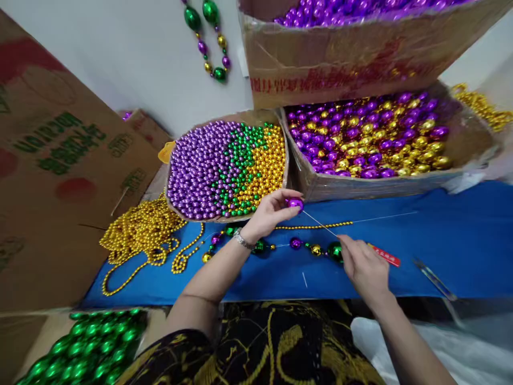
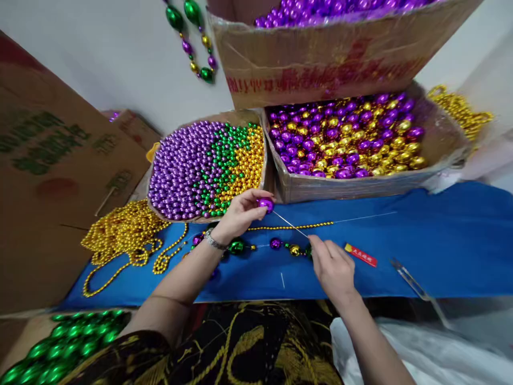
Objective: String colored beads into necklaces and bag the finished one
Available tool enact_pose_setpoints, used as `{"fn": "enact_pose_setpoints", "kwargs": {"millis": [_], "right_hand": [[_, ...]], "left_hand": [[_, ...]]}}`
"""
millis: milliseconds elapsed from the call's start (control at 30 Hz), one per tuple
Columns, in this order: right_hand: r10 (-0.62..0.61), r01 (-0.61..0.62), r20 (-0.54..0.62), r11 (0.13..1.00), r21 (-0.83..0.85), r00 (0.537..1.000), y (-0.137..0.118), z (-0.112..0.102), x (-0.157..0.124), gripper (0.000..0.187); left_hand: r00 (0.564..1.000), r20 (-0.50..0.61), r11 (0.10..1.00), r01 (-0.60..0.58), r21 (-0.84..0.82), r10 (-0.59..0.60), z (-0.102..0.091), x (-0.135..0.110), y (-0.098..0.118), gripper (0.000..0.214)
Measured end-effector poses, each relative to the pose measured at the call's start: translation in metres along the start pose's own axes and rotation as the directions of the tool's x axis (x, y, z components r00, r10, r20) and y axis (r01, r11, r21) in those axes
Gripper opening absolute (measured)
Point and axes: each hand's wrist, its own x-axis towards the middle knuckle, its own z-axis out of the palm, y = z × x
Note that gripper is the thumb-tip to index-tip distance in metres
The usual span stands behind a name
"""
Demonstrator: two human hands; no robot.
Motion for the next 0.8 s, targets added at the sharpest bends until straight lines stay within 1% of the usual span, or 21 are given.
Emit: {"fn": "enact_pose_setpoints", "kwargs": {"millis": [67,133,200,233,267,300,367,467,533,600,667,733,767,800], "right_hand": [[0.022,-0.022,0.006,0.999,0.048,1.000,-0.003,0.001,0.001,0.017],[0.042,-0.043,0.016,0.991,0.125,0.999,-0.005,0.001,0.002,0.018],[0.063,-0.069,0.031,0.962,0.264,0.998,-0.006,0.003,0.002,0.018],[0.065,-0.072,0.035,0.949,0.306,0.997,-0.006,0.003,0.001,0.018],[0.060,-0.068,0.034,0.948,0.311,0.998,-0.005,0.003,0.000,0.018],[0.052,-0.058,0.028,0.958,0.281,0.998,-0.005,0.004,0.000,0.018],[0.026,-0.029,0.018,0.980,0.196,0.999,-0.004,0.004,-0.002,0.018],[-0.012,0.010,0.016,0.986,0.164,1.000,-0.004,0.005,-0.001,0.017],[-0.031,0.031,0.003,0.991,0.129,1.000,-0.006,0.005,0.001,0.017],[-0.041,0.041,-0.009,0.994,0.105,0.999,-0.010,0.006,0.003,0.017],[-0.025,0.025,-0.002,0.982,0.186,1.000,-0.013,0.007,0.005,0.016],[0.023,-0.025,0.010,0.953,0.302,1.000,-0.014,0.008,0.005,0.015],[0.051,-0.053,0.016,0.939,0.340,0.999,-0.014,0.008,0.004,0.014],[0.074,-0.077,0.022,0.930,0.359,0.997,-0.013,0.008,0.003,0.014]], "left_hand": [[1.000,0.017,1.000,0.007,0.028,-0.007,0.006,-0.004,-0.001,0.038],[0.999,0.019,0.999,0.035,-0.014,-0.035,0.012,-0.007,-0.003,0.040],[0.996,0.001,0.985,0.085,-0.150,-0.086,0.017,-0.009,-0.007,0.040],[0.993,-0.003,0.970,0.113,-0.215,-0.116,0.019,-0.010,-0.008,0.040],[0.990,-0.004,0.955,0.137,-0.261,-0.143,0.020,-0.010,-0.010,0.040],[0.987,-0.006,0.945,0.153,-0.290,-0.161,0.021,-0.010,-0.011,0.042],[0.983,-0.012,0.931,0.172,-0.321,-0.185,0.021,-0.010,-0.011,0.043],[0.976,-0.015,0.911,0.196,-0.362,-0.216,0.020,-0.011,-0.011,0.044],[0.976,-0.021,0.923,0.196,-0.331,-0.215,0.021,-0.014,-0.011,0.045],[0.980,-0.010,0.950,0.189,-0.249,-0.197,0.023,-0.019,-0.012,0.046],[0.985,0.044,0.972,0.173,-0.156,-0.168,0.022,-0.023,-0.010,0.046],[0.990,0.103,0.993,0.102,-0.067,-0.095,0.012,-0.023,-0.004,0.050],[0.995,0.092,0.999,0.041,0.006,-0.042,0.002,-0.020,0.000,0.049],[0.999,0.049,0.991,-0.020,0.132,0.014,-0.010,-0.017,0.004,0.047]]}}
